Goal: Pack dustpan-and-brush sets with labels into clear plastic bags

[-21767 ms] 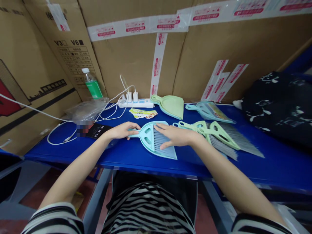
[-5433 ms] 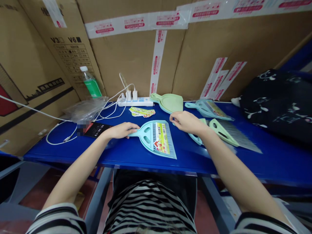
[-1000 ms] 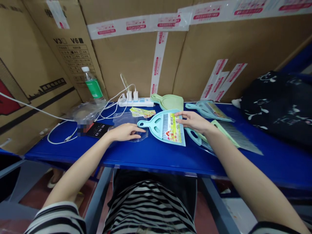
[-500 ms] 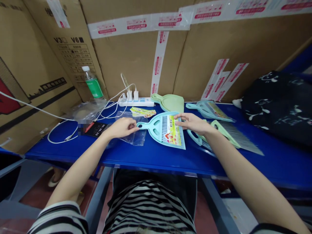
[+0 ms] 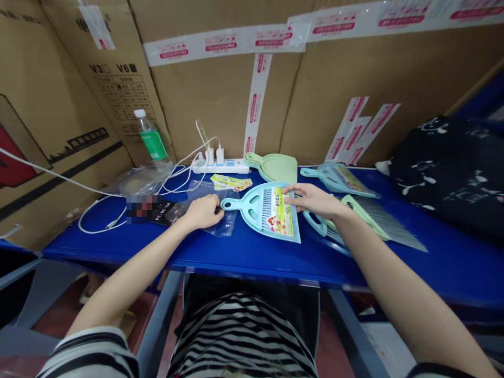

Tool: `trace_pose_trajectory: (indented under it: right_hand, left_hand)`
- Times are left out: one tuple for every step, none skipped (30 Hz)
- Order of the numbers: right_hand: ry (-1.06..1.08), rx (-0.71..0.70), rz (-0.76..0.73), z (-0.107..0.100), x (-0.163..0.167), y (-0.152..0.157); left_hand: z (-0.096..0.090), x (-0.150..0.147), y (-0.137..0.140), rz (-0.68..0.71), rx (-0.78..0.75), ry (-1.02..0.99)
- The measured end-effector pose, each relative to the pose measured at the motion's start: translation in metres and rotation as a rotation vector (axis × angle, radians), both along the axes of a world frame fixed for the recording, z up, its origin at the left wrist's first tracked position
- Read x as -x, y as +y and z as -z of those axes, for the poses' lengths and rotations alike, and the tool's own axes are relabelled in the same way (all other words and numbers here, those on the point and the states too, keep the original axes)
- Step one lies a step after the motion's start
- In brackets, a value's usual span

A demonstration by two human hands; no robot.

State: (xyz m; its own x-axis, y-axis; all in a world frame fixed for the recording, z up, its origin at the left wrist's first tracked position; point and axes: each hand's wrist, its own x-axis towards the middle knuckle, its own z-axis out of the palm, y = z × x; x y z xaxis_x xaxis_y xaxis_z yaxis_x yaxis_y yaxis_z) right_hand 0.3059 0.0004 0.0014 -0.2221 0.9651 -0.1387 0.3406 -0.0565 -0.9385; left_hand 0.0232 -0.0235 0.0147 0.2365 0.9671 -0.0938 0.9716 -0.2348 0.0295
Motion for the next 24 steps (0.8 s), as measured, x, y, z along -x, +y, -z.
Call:
trace_pose_trajectory:
  right_hand:
    - [0.003,-0.007,0.002,0.001,0.0,0.001]
    - [0.006,-0.013,0.001,0.002,-0.001,0.001]
    - [0.008,-0.017,-0.004,0.003,-0.001,0.002]
    - [0.009,-0.02,-0.009,0.003,-0.001,0.003]
    - [0.01,-0.023,-0.016,0.004,-0.002,0.003]
    - [0.01,-0.023,-0.02,0.004,-0.002,0.004]
    - [0.01,-0.022,-0.022,0.004,-0.002,0.004]
    - [0.01,-0.022,-0.02,0.004,-0.002,0.003]
    - [0.01,-0.021,-0.016,0.003,-0.002,0.003]
    - [0.01,-0.02,-0.01,0.002,-0.002,0.002]
    - [0.007,-0.02,-0.002,0.001,-0.002,0.002]
    - [0.001,-0.019,0.008,0.0,-0.001,0.001]
    - [-0.008,-0.017,0.017,-0.001,-0.001,0.0]
    - [-0.017,-0.014,0.026,-0.003,-0.001,-0.001]
    - [-0.025,-0.013,0.032,-0.004,0.0,-0.002]
    - [-0.031,-0.014,0.037,-0.006,0.0,-0.002]
    - [-0.036,-0.013,0.04,-0.007,-0.001,-0.003]
    - [-0.04,-0.013,0.043,-0.009,-0.001,-0.004]
    - [-0.045,-0.012,0.046,-0.011,-0.002,-0.005]
    - [-0.053,-0.009,0.047,-0.012,-0.003,-0.005]
    - [-0.064,-0.006,0.047,-0.013,-0.003,-0.005]
    - [-0.075,-0.006,0.047,-0.013,-0.004,-0.005]
    - [-0.086,-0.009,0.045,-0.013,-0.005,-0.005]
    - [-0.092,-0.014,0.043,-0.013,-0.006,-0.005]
  left_hand:
    - [0.0,-0.001,0.0,-0.001,-0.01,-0.001]
    - [0.001,-0.002,0.0,0.001,-0.012,0.002]
    - [0.001,-0.003,0.0,0.005,-0.007,0.006]
    - [0.001,-0.004,0.0,0.01,0.002,0.01]
    - [0.002,-0.004,0.0,0.013,0.007,0.01]
    - [0.002,-0.004,0.0,0.014,0.007,0.009]
    - [0.002,-0.004,0.0,0.016,0.003,0.006]
    - [0.002,-0.004,0.0,0.017,-0.003,0.004]
    - [0.003,-0.003,0.001,0.018,-0.011,0.0]
    - [0.003,-0.003,0.001,0.019,-0.014,-0.006]
    - [0.004,-0.002,0.002,0.018,-0.014,-0.016]
    - [0.004,-0.001,0.002,0.019,-0.01,-0.031]
    - [0.005,0.0,0.003,0.02,-0.006,-0.053]
    - [0.005,0.0,0.003,0.023,-0.003,-0.082]
    - [0.006,0.001,0.004,0.026,-0.006,-0.11]
    - [0.006,0.001,0.004,0.027,-0.013,-0.134]
    - [0.006,0.001,0.003,0.024,-0.018,-0.147]
    - [0.006,0.0,0.003,0.015,-0.018,-0.147]
    - [0.006,0.0,0.002,0.001,-0.014,-0.135]
    - [0.005,0.0,0.001,-0.012,-0.005,-0.115]
    - [0.005,-0.001,0.001,-0.019,0.006,-0.097]
    - [0.004,-0.001,0.001,-0.016,0.013,-0.085]
    - [0.004,-0.002,0.0,-0.004,0.014,-0.08]
    - [0.003,-0.002,0.001,0.012,0.015,-0.078]
